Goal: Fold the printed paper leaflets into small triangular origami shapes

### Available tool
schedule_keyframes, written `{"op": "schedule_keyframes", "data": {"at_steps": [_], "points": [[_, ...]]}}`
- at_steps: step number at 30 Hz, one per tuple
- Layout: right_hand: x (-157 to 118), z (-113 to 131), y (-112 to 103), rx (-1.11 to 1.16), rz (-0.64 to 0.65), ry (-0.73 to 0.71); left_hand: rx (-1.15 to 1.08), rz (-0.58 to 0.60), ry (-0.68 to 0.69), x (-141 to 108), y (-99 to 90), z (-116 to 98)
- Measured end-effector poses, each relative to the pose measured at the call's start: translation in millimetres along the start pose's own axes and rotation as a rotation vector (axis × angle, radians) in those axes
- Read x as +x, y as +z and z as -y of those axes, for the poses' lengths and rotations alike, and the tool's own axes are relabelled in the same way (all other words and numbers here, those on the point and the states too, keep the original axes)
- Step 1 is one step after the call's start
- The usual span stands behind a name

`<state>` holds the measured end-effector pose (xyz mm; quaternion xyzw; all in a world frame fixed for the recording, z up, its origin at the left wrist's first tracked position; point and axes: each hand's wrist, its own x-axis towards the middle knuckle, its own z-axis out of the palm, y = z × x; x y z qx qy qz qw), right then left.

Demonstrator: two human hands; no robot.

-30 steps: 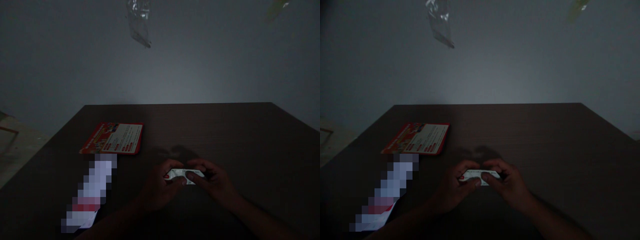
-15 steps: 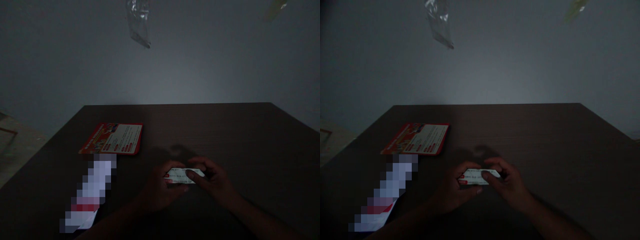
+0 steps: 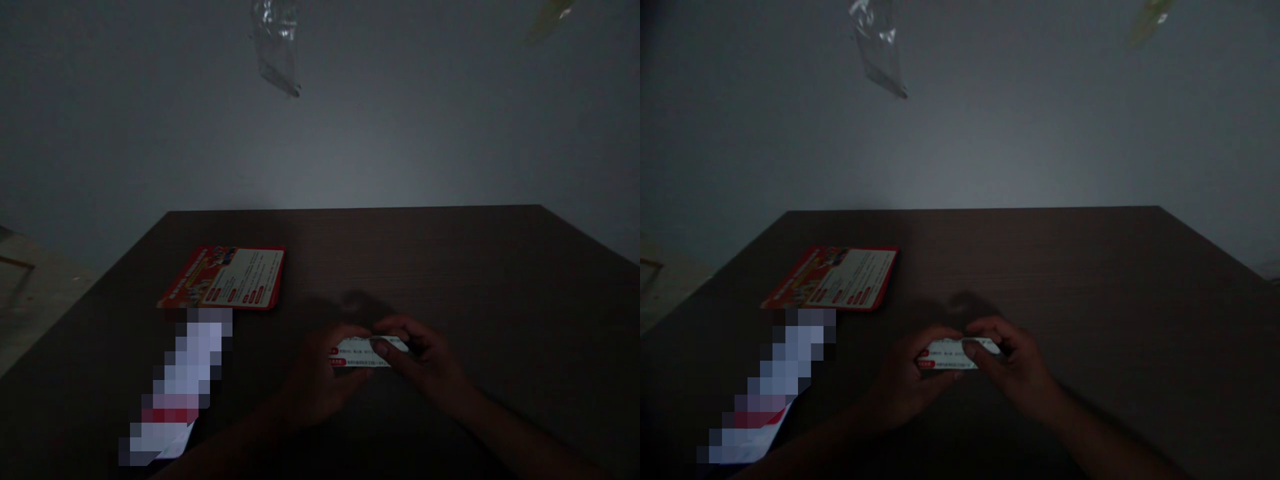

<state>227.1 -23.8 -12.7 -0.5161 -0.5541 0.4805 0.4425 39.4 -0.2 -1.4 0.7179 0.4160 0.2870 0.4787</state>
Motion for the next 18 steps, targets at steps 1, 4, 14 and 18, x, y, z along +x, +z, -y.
{"op": "schedule_keyframes", "data": {"at_steps": [1,4,14,18], "points": [[0.0,0.6,-1.0,-0.029,0.002,-0.015,0.009,-0.011,0.011,-0.1,-0.2,0.2],[-0.2,3.1,-4.0,-0.104,0.035,-0.09,-0.018,-0.035,0.019,0.7,-1.1,0.2],[6.2,4.0,-3.2,-0.132,0.042,-0.32,-0.031,-0.033,0.099,6.5,-1.6,1.8],[5.7,4.1,-3.1,-0.116,0.051,-0.315,-0.043,-0.042,0.087,5.3,-1.4,0.9]]}}
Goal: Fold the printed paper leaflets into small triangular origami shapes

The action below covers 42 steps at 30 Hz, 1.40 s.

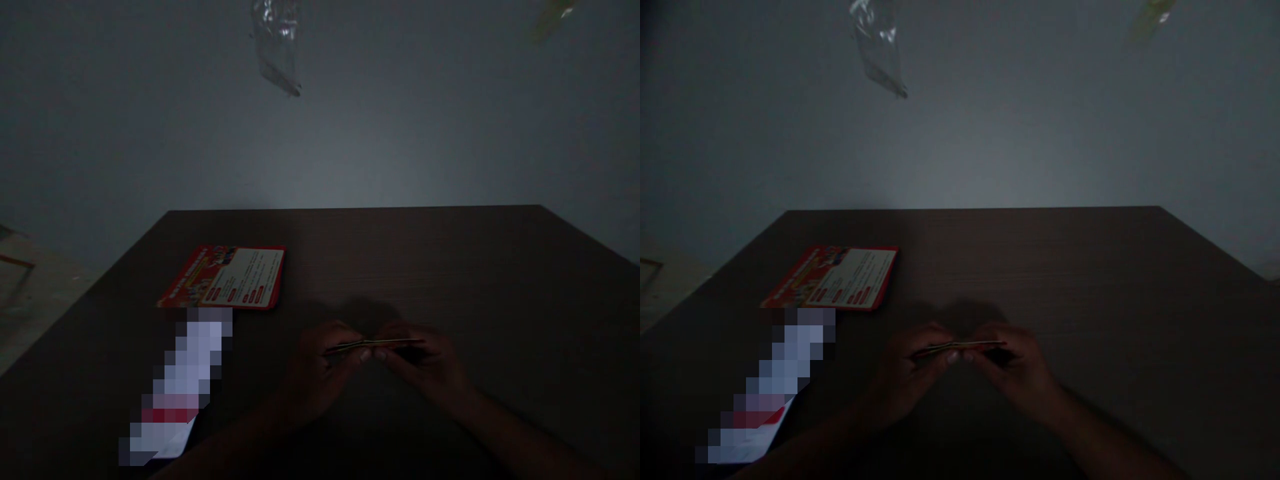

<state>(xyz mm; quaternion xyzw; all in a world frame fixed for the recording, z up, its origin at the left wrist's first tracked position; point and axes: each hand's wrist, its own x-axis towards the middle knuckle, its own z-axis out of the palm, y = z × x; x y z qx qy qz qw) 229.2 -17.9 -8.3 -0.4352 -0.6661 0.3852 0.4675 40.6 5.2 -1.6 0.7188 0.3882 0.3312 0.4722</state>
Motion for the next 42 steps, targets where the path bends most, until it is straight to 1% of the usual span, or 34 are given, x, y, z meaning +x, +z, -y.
{"op": "schedule_keyframes", "data": {"at_steps": [4,6,11,15,20,26,29,33,37,40,42], "points": [[-1.1,-0.2,0.4,0.026,0.017,-0.006,-0.025,-0.011,0.005,-0.1,-0.6,-1.5],[-2.0,-1.2,0.5,0.017,0.004,-0.003,-0.032,-0.007,0.009,-0.2,-1.0,-1.5],[-5.2,-4.8,0.4,-0.025,-0.052,0.086,-0.04,-0.009,0.01,-1.6,-1.2,-0.9],[-6.7,-6.2,1.7,0.052,-0.064,0.151,-0.015,-0.017,-0.022,-2.4,-0.9,-2.1],[-7.7,-4.1,2.5,0.142,-0.092,0.23,-0.001,-0.038,-0.03,-2.4,-0.2,-1.5],[-10.1,-6.2,0.1,0.209,-0.068,0.226,0.02,-0.072,0.038,-2.4,0.6,0.1],[-10.1,-8.2,0.3,0.204,-0.073,0.239,0.014,-0.076,0.044,-3.0,0.2,0.5],[-8.6,-7.1,-0.1,0.172,-0.088,0.229,-0.02,-0.056,0.047,-4.5,-0.3,3.0],[-7.9,-5.2,-0.1,0.196,-0.08,0.233,-0.055,-0.016,0.049,-4.6,0.5,4.1],[-7.6,-6.5,2.8,0.207,-0.092,0.271,-0.005,0.016,0.05,-3.3,2.0,2.0],[-7.4,-8.1,5.5,0.197,-0.092,0.278,0.041,0.01,0.045,-2.8,2.9,-0.2]]}}
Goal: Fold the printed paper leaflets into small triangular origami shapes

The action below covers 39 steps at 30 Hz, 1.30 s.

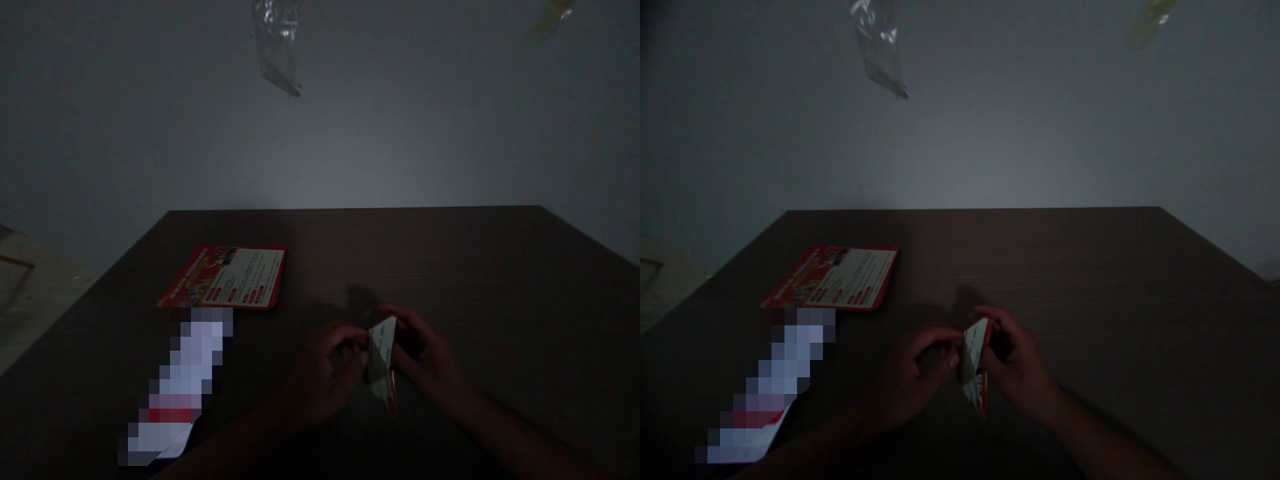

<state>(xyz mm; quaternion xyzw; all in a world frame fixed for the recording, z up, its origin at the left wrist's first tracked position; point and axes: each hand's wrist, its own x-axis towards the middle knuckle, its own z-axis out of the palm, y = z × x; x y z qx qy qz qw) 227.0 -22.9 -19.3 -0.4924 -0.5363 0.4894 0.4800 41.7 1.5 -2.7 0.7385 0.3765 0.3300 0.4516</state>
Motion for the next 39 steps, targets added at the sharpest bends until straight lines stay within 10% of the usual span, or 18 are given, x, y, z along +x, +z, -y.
{"op": "schedule_keyframes", "data": {"at_steps": [29,39], "points": [[-2.4,-3.2,4.9,-0.318,0.055,-0.218,0.269,0.012,-0.149,3.4,7.0,2.5],[-2.9,7.3,9.2,-0.004,0.03,-0.082,-0.588,0.188,-0.27,2.5,-1.9,0.6]]}}
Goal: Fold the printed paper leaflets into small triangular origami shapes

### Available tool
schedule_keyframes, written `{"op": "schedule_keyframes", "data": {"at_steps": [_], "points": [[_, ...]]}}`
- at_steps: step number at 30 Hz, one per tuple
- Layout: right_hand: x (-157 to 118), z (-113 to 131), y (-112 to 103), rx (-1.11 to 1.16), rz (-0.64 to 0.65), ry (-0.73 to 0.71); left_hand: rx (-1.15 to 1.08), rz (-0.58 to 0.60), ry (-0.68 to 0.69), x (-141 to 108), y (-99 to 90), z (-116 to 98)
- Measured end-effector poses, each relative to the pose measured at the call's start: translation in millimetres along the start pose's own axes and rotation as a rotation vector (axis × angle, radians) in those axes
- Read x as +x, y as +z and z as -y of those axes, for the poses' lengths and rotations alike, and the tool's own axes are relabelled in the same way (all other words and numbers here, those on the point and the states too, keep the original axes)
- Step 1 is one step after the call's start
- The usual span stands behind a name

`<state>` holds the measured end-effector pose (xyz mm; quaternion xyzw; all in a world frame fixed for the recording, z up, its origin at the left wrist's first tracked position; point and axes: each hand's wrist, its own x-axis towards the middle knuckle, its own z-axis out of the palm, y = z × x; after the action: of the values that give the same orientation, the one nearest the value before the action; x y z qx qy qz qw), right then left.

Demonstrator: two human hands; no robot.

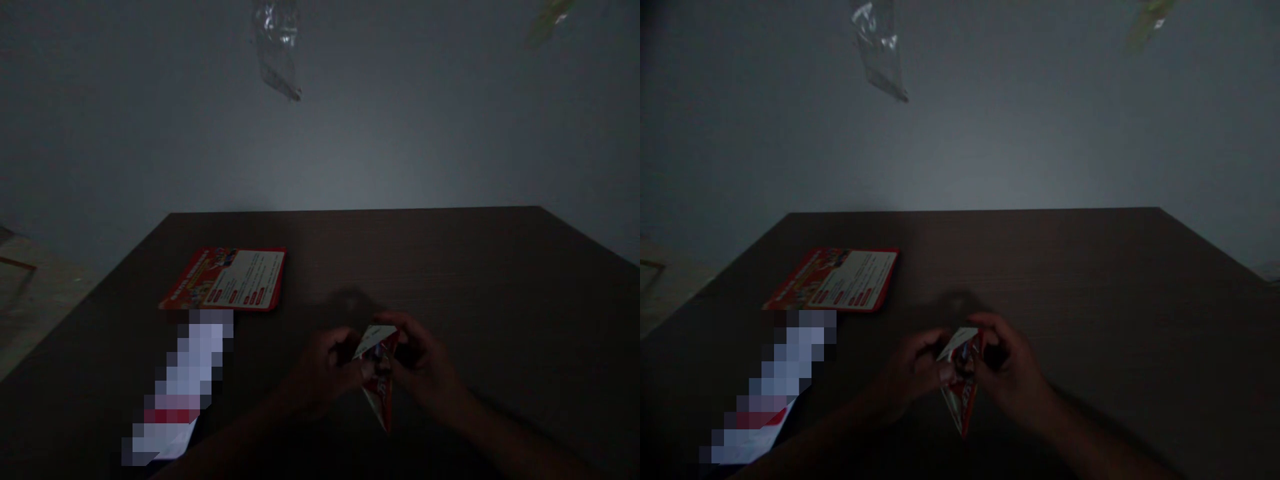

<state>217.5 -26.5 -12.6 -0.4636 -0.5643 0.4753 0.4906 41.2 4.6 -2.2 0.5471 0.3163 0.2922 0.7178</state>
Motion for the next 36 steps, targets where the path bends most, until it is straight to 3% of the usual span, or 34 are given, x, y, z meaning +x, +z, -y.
{"op": "schedule_keyframes", "data": {"at_steps": [5,14,19,25,30,36], "points": [[3.1,1.2,-1.6,0.205,-0.055,0.07,-0.232,0.075,0.197,7.4,-3.1,10.1],[2.6,3.8,4.1,0.355,-0.013,0.085,-0.212,0.148,0.194,6.7,4.5,9.0],[5.5,7.3,7.4,0.266,-0.067,0.07,-0.266,0.078,0.223,7.1,4.2,6.7],[-0.2,2.3,-7.2,-0.167,-0.355,-0.186,-0.3,-0.015,0.239,7.5,-0.7,10.4],[-3.8,6.2,-10.3,-0.355,-0.099,-0.418,-0.188,-0.021,0.261,5.1,0.7,8.4],[-1.4,11.2,-5.3,-0.398,-0.099,-0.524,-0.137,-0.013,0.268,5.8,2.7,8.2]]}}
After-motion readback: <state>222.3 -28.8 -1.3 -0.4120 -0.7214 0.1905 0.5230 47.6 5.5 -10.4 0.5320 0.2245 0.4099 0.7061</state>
